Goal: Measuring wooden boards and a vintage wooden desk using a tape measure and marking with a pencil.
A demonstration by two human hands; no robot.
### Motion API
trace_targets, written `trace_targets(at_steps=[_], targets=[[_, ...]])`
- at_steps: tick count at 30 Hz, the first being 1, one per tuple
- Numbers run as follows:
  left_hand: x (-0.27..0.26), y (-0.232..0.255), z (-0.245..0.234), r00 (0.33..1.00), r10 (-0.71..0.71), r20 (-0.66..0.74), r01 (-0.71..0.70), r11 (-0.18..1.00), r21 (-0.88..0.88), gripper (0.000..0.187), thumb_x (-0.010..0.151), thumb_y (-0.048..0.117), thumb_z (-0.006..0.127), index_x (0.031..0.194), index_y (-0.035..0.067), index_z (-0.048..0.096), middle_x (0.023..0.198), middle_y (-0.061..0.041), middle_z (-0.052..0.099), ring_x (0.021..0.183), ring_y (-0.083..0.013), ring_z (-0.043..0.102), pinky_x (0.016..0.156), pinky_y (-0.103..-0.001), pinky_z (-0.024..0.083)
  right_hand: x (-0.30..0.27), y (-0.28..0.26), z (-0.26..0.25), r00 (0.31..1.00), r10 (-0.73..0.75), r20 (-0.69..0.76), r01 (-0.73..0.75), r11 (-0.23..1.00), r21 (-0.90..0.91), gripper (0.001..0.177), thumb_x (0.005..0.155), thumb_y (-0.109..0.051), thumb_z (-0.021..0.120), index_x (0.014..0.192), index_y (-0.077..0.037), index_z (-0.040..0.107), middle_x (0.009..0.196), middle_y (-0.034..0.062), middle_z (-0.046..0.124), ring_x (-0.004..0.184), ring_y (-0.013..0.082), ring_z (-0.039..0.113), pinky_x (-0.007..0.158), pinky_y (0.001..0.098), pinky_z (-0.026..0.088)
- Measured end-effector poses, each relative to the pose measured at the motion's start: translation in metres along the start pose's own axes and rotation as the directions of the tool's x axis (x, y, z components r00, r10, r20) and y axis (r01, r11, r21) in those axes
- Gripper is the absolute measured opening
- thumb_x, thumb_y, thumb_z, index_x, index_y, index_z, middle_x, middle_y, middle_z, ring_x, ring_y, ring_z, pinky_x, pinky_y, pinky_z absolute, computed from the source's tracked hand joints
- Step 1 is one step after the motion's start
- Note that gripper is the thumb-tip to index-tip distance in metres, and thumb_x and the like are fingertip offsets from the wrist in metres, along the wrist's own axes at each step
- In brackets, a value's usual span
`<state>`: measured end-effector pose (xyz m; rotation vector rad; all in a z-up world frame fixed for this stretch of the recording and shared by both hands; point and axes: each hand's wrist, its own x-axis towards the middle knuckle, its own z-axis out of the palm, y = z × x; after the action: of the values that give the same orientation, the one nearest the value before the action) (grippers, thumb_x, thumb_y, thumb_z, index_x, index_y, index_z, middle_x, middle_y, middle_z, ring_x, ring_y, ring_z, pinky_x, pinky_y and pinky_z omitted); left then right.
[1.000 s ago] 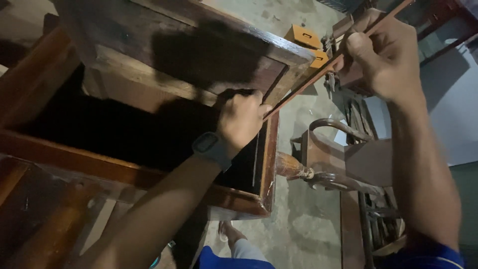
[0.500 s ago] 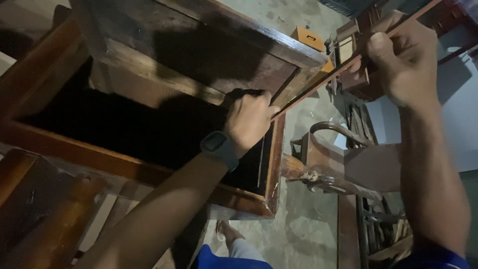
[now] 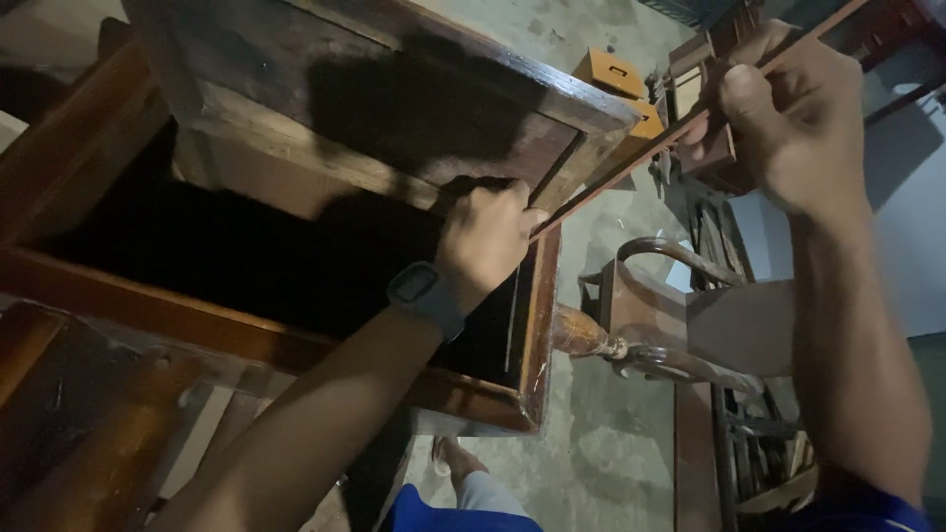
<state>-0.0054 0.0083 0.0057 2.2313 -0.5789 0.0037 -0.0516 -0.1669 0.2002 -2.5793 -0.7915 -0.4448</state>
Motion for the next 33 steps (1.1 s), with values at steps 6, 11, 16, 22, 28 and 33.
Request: trace_targets(at_steps=[6,11,16,22,28,33], targets=[[-0.009,-0.018,0.041,0.653,0.403,-0.641,-0.125,0.892,0.434,0.033,0.104,0.045,0.060,0.084,0.019,0.065,0.071,0.000,0.057,0.062,-0.0139,0.059,0.059,-0.024,0.046,-0.004,-0.004,0.003,0.999,0.027,-0.034,-0.029,0.997,-0.074,0.057,0.119,-0.034,0.039,0.090,0.010,0.060,0.076,0.0198,0.065,0.065,0.0244,0.064,0.057,0.0325,0.045],[-0.001,-0.035,0.049,0.436,0.631,-0.642,-0.136,0.751,0.646,0.023,0.107,0.018,0.057,0.087,0.009,0.062,0.084,-0.005,0.058,0.072,-0.0153,0.056,0.071,-0.024,0.048,-0.007,-0.014,0.004,0.998,-0.056,-0.020,0.056,0.998,0.000,0.039,0.117,-0.021,0.047,0.094,0.008,0.060,0.086,0.0192,0.065,0.073,0.0251,0.068,0.060,0.0330,0.052],[-0.003,-0.036,0.056,0.528,0.583,-0.617,-0.128,0.773,0.621,0.030,0.107,0.033,0.059,0.093,0.007,0.060,0.080,-0.005,0.056,0.068,-0.0162,0.054,0.068,-0.027,0.047,-0.019,-0.017,0.006,0.996,-0.038,-0.077,0.042,0.998,0.047,0.042,0.114,-0.015,0.052,0.082,0.010,0.062,0.087,0.0202,0.063,0.081,0.0283,0.065,0.067,0.0366,0.054],[-0.010,-0.031,0.033,0.635,0.535,-0.557,-0.383,0.845,0.374,0.035,0.101,0.036,0.070,0.085,0.007,0.060,0.062,-0.005,0.051,0.052,-0.0196,0.050,0.048,-0.034,0.041,-0.032,-0.022,0.010,0.995,-0.003,-0.103,0.008,0.999,0.045,0.041,0.111,-0.023,0.048,0.090,0.009,0.065,0.081,0.0156,0.066,0.069,0.0216,0.068,0.061,0.0295,0.056],[-0.014,-0.032,0.034,0.760,0.438,-0.480,-0.437,0.891,0.122,0.045,0.095,0.023,0.073,0.065,0.010,0.043,0.055,-0.005,0.039,0.048,-0.0232,0.041,0.046,-0.042,0.034,-0.038,-0.037,0.017,0.980,-0.180,-0.086,0.176,0.983,-0.053,0.029,0.103,-0.010,0.056,0.083,0.008,0.066,0.078,0.0152,0.069,0.064,0.0215,0.067,0.054,0.0282,0.052],[-0.015,-0.035,0.034,0.746,0.462,-0.480,-0.464,0.877,0.124,0.042,0.099,0.026,0.070,0.069,0.010,0.046,0.058,-0.007,0.043,0.051,-0.0256,0.043,0.049,-0.044,0.033,-0.045,-0.022,0.016,0.989,-0.119,-0.088,0.117,0.993,-0.024,0.035,0.101,-0.007,0.058,0.070,0.008,0.063,0.078,0.0209,0.071,0.066,0.0256,0.071,0.051,0.0275,0.054]])
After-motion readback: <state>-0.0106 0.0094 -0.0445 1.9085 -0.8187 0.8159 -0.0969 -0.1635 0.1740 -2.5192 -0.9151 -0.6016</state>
